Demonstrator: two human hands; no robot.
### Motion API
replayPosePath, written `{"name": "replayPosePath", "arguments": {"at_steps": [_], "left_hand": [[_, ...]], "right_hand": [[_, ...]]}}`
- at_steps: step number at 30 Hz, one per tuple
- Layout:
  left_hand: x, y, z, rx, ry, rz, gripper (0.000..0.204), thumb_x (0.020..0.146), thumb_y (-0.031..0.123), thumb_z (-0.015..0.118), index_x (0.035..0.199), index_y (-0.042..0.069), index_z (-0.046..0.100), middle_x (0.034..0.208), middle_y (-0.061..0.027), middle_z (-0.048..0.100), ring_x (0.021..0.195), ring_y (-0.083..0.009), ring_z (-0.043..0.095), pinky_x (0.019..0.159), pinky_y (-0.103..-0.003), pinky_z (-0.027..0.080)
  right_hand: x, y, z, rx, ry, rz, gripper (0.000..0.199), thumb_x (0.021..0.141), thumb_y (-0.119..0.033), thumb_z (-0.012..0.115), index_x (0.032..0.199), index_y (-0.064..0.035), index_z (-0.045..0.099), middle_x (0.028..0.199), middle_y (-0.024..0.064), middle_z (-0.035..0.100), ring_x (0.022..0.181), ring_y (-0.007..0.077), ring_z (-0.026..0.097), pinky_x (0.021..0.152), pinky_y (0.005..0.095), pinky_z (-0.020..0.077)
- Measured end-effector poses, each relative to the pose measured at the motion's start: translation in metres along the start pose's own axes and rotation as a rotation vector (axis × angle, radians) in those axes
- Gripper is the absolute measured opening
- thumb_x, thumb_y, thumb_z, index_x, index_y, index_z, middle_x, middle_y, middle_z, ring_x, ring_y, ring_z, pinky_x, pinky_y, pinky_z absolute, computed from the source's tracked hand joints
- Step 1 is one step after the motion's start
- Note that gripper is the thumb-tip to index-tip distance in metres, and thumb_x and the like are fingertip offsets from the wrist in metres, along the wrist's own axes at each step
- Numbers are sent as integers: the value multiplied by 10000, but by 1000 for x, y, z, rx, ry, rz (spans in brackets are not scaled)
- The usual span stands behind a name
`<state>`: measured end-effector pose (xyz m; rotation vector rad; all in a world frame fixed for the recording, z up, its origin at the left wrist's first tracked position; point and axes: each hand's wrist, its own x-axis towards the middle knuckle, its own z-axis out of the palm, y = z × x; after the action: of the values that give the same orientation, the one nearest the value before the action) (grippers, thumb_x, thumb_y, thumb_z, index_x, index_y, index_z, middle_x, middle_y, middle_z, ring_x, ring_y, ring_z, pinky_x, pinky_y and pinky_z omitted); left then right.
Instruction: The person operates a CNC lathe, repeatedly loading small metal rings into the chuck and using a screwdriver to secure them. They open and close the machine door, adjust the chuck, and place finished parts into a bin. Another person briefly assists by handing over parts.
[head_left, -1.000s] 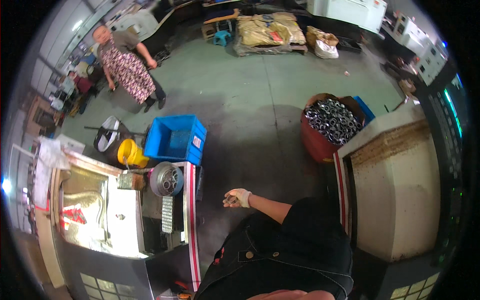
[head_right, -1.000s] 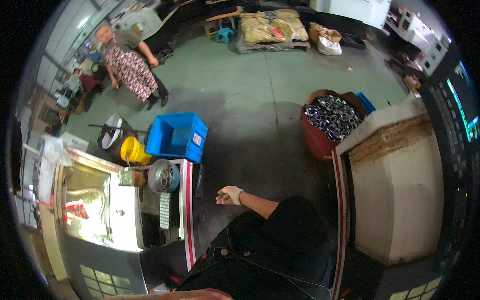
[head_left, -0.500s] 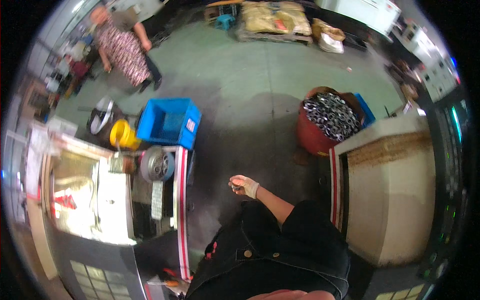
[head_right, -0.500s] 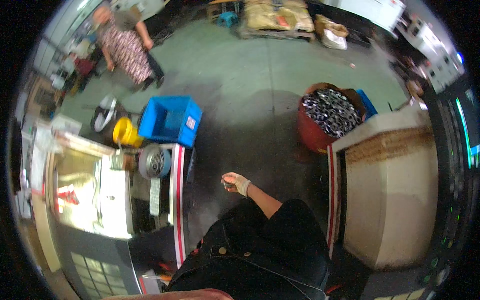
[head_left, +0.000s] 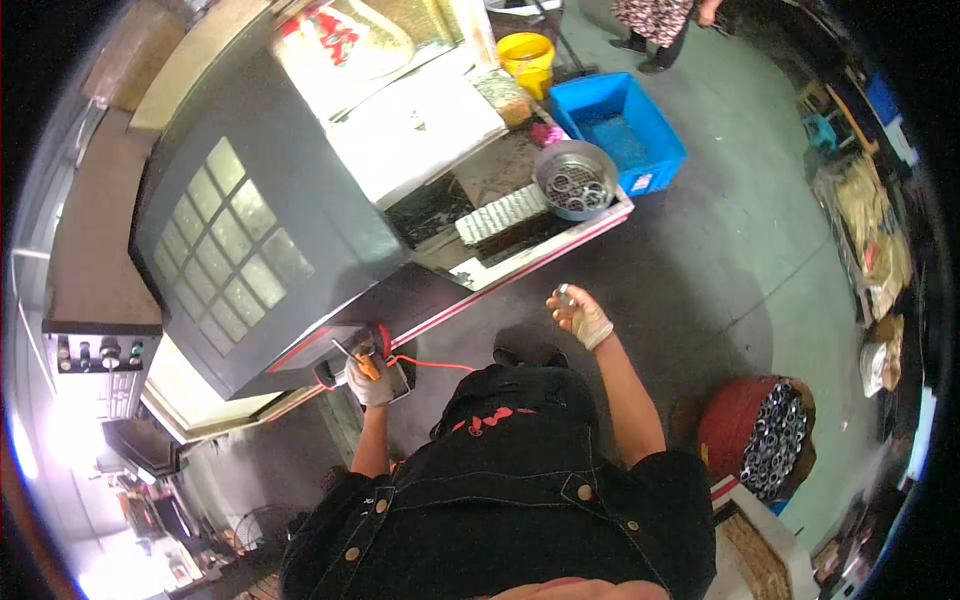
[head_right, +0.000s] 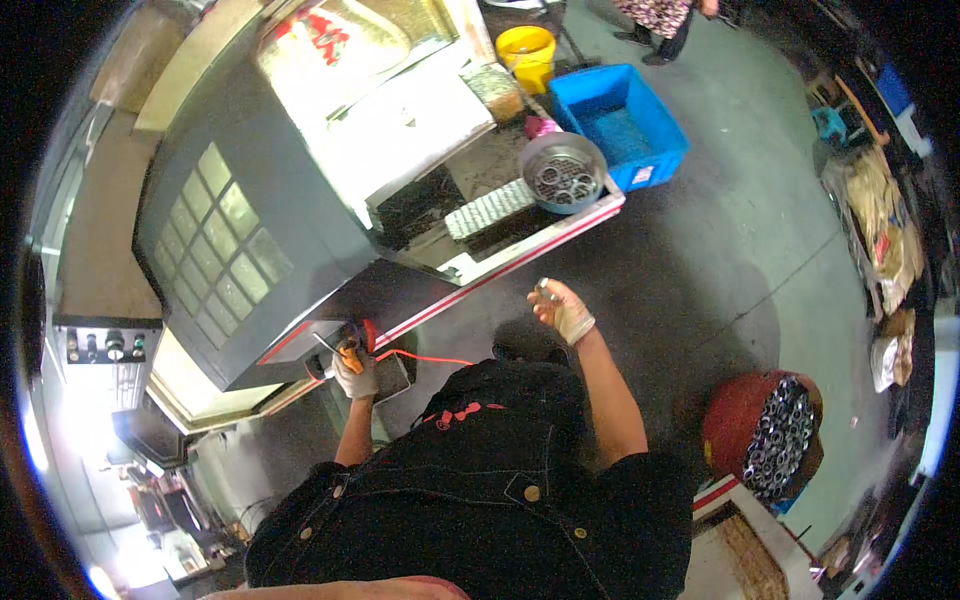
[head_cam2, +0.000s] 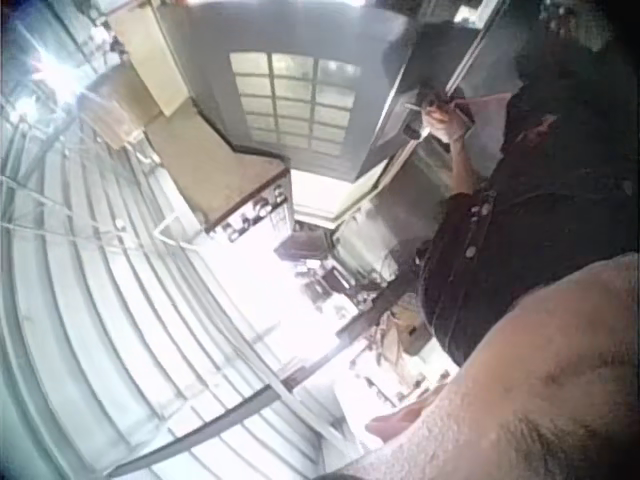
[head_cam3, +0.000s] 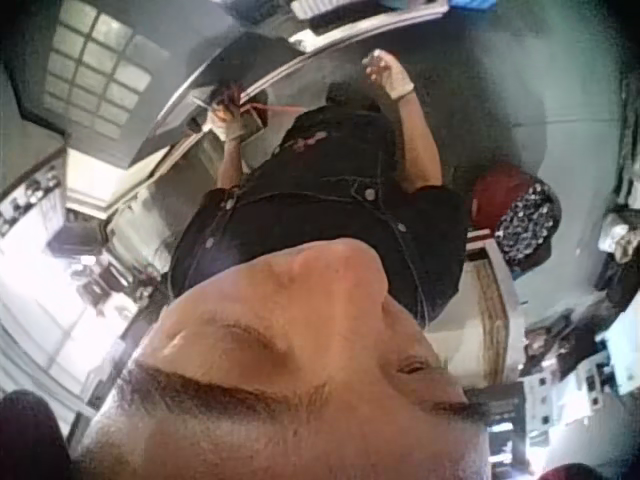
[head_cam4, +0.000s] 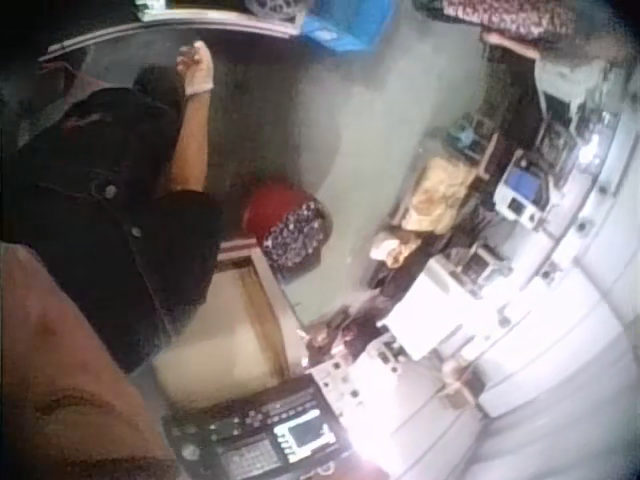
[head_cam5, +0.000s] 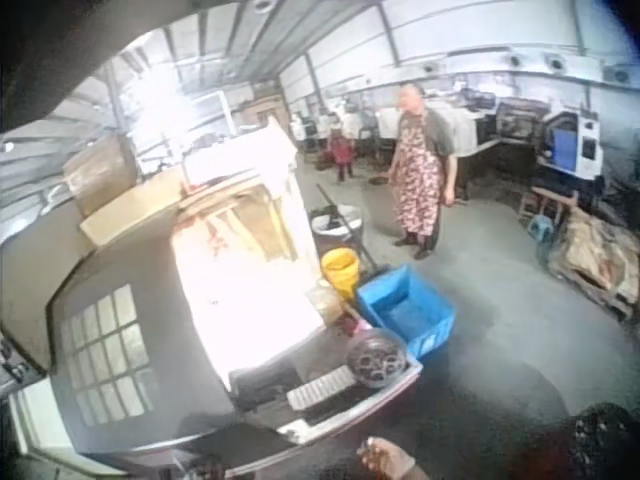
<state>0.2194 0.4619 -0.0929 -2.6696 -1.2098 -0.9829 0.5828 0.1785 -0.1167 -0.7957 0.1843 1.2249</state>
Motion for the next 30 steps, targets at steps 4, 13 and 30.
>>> {"name": "replayPosePath", "arguments": {"at_steps": [4,13,30], "left_hand": [[-4,11,-14,55,91,45,426,682,184,657,1061,37,526,935,-154,559,852,-354,542,752,-434,429],[31,49,-32,-51,41,4,263,679,108,618,925,41,555,806,-144,551,737,-341,541,662,-435,432],[-17,31,-12,-4,-36,-386,556,715,183,623,1208,-13,455,1169,-241,483,1083,-443,441,959,-491,320]], "right_hand": [[39,-42,54,68,-168,-15,511,880,-487,407,1024,-23,566,863,107,629,581,138,571,473,228,480],[69,-86,108,75,-502,-136,599,771,-156,657,1273,-5,369,1211,141,479,895,167,556,800,279,475],[140,-162,111,-259,-607,-134,853,563,-154,802,1300,-82,377,1171,61,466,935,182,537,900,321,407]]}}
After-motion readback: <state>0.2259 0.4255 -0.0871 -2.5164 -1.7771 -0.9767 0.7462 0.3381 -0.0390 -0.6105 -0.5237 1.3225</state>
